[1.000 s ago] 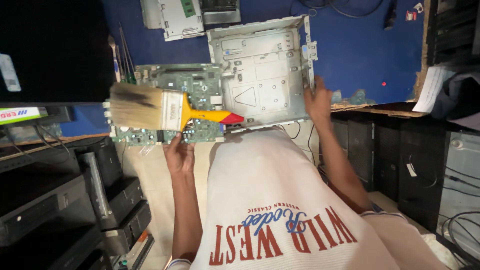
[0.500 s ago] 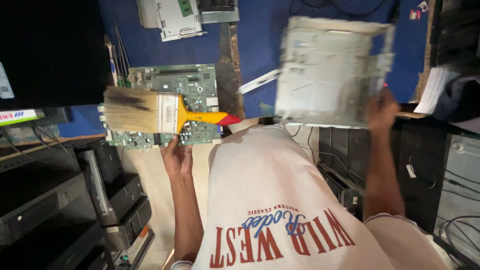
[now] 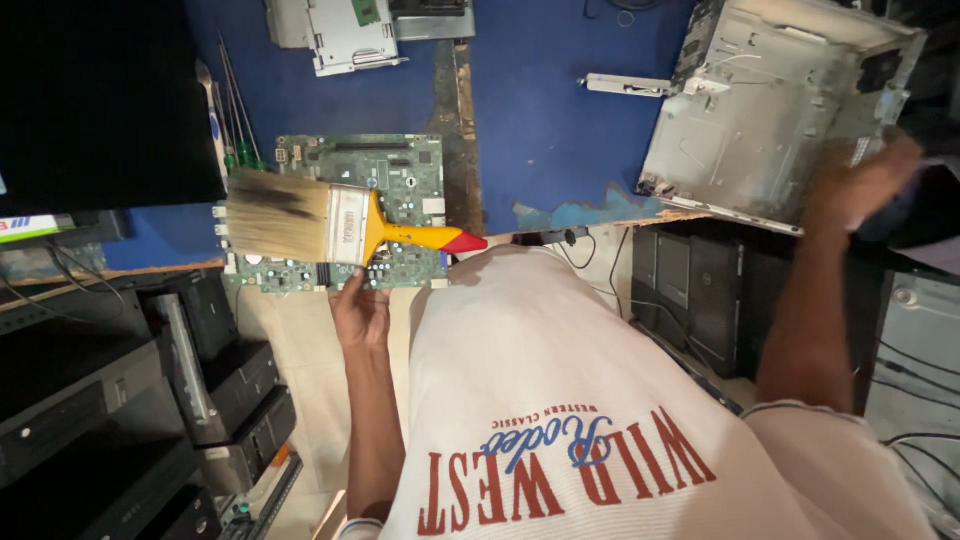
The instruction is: The person cleans a computer motherboard using a toothbrush and a paintbrush. They scrub various areas of the board, flip it over, and brush off loose debris.
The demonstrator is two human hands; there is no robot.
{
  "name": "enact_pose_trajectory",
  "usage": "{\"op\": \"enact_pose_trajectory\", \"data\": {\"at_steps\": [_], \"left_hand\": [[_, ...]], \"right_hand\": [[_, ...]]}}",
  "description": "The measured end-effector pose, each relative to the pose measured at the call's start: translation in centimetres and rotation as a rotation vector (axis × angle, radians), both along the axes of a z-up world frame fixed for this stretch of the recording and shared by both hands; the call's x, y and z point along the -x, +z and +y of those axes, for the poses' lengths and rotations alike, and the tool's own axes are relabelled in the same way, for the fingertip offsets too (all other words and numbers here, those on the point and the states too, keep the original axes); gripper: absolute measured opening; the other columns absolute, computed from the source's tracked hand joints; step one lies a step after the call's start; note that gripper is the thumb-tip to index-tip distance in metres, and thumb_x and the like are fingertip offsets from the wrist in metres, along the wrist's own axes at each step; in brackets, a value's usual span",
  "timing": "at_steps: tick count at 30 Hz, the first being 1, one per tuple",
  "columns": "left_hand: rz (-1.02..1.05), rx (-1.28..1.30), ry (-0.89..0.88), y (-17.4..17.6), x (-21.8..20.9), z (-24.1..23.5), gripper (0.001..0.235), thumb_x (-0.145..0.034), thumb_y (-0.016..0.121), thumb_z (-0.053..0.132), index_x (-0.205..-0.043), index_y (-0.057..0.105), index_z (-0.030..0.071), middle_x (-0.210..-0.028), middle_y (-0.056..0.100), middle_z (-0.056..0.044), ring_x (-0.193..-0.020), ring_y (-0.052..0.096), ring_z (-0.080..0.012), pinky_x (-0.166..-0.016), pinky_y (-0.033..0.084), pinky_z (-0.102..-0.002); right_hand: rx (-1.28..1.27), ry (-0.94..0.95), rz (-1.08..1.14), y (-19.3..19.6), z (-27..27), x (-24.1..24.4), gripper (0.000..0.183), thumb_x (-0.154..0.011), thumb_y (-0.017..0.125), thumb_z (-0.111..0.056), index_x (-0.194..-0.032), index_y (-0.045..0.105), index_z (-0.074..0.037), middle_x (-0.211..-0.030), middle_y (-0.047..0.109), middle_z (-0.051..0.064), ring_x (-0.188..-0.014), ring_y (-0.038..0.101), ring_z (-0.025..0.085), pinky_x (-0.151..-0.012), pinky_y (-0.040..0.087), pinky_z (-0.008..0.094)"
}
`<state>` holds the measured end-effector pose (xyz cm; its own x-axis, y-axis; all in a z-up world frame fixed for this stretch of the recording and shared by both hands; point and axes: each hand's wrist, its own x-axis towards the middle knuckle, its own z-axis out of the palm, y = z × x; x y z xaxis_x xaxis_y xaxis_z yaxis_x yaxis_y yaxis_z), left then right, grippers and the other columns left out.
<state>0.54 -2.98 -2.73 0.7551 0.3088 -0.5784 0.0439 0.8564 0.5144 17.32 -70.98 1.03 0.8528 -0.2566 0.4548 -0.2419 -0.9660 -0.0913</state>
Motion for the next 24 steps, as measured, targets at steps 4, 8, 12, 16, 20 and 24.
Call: {"op": "enact_pose_trajectory", "data": {"at_steps": [4, 8, 12, 16, 20, 24], "left_hand": [[0.004, 0.035, -0.013, -0.1, -0.3, -0.5, 0.045, -0.094, 0.061, -0.007, -0.138, 0.057, 0.001, -0.129, 0.067, -0.017, -0.115, 0.069, -0.0317, -0.096, 0.058, -0.056], [-0.004, 0.045, -0.009, 0.6, -1.1, -0.9, 0.05, -0.09, 0.061, -0.008, -0.139, 0.056, 0.004, -0.131, 0.067, -0.016, -0.116, 0.068, -0.0319, -0.098, 0.057, -0.057], [-0.007, 0.035, -0.035, 1.0, -1.5, -1.3, 0.051, -0.089, 0.061, -0.009, -0.139, 0.056, 0.003, -0.13, 0.067, -0.016, -0.118, 0.067, -0.0329, -0.1, 0.056, -0.058], [-0.043, 0.041, -0.056, 0.9, -1.7, -1.3, 0.051, -0.091, 0.061, -0.01, -0.14, 0.054, 0.0, -0.13, 0.067, -0.017, -0.118, 0.067, -0.034, -0.101, 0.056, -0.059], [-0.019, 0.047, -0.066, 0.6, -1.9, -1.8, 0.051, -0.089, 0.061, -0.011, -0.138, 0.054, -0.001, -0.128, 0.067, -0.018, -0.116, 0.068, -0.0339, -0.1, 0.057, -0.06], [-0.004, 0.055, -0.094, -0.4, -2.2, -2.3, 0.052, -0.089, 0.062, -0.011, -0.139, 0.054, 0.0, -0.128, 0.067, -0.017, -0.115, 0.068, -0.0327, -0.098, 0.058, -0.058]], "right_hand": [[-0.276, 0.491, 0.06, -1.7, 11.1, -3.0, 0.05, -0.098, 0.073, -0.001, -0.144, 0.055, 0.002, -0.144, 0.054, 0.026, -0.139, 0.049, 0.044, -0.122, 0.039, 0.052], [-0.328, 0.643, 0.288, -1.6, 20.8, -6.5, 0.058, -0.101, 0.071, -0.02, -0.152, 0.051, -0.001, -0.159, 0.043, 0.029, -0.145, 0.04, 0.048, -0.123, 0.034, 0.055], [-0.138, 0.671, 0.352, -0.5, 23.8, -8.6, 0.073, -0.11, 0.062, -0.053, -0.154, 0.043, 0.002, -0.148, 0.052, 0.031, -0.143, 0.042, 0.048, -0.115, 0.013, 0.069], [-0.184, 0.667, 0.539, -0.1, 21.8, -7.1, 0.074, -0.11, 0.05, -0.059, -0.152, 0.048, 0.002, -0.104, 0.071, 0.017, -0.131, 0.057, 0.041, -0.116, 0.005, 0.076], [0.109, 0.674, 0.636, 0.2, 18.9, -5.7, 0.053, -0.111, 0.054, -0.054, -0.112, 0.071, -0.004, -0.086, 0.072, 0.01, -0.109, 0.069, 0.033, -0.123, 0.016, 0.073], [-0.071, 0.829, 0.426, 1.3, 21.3, -5.2, 0.027, -0.106, 0.065, -0.03, -0.098, 0.074, -0.006, -0.095, 0.071, 0.012, -0.099, 0.069, 0.032, -0.11, 0.04, 0.059]]}}
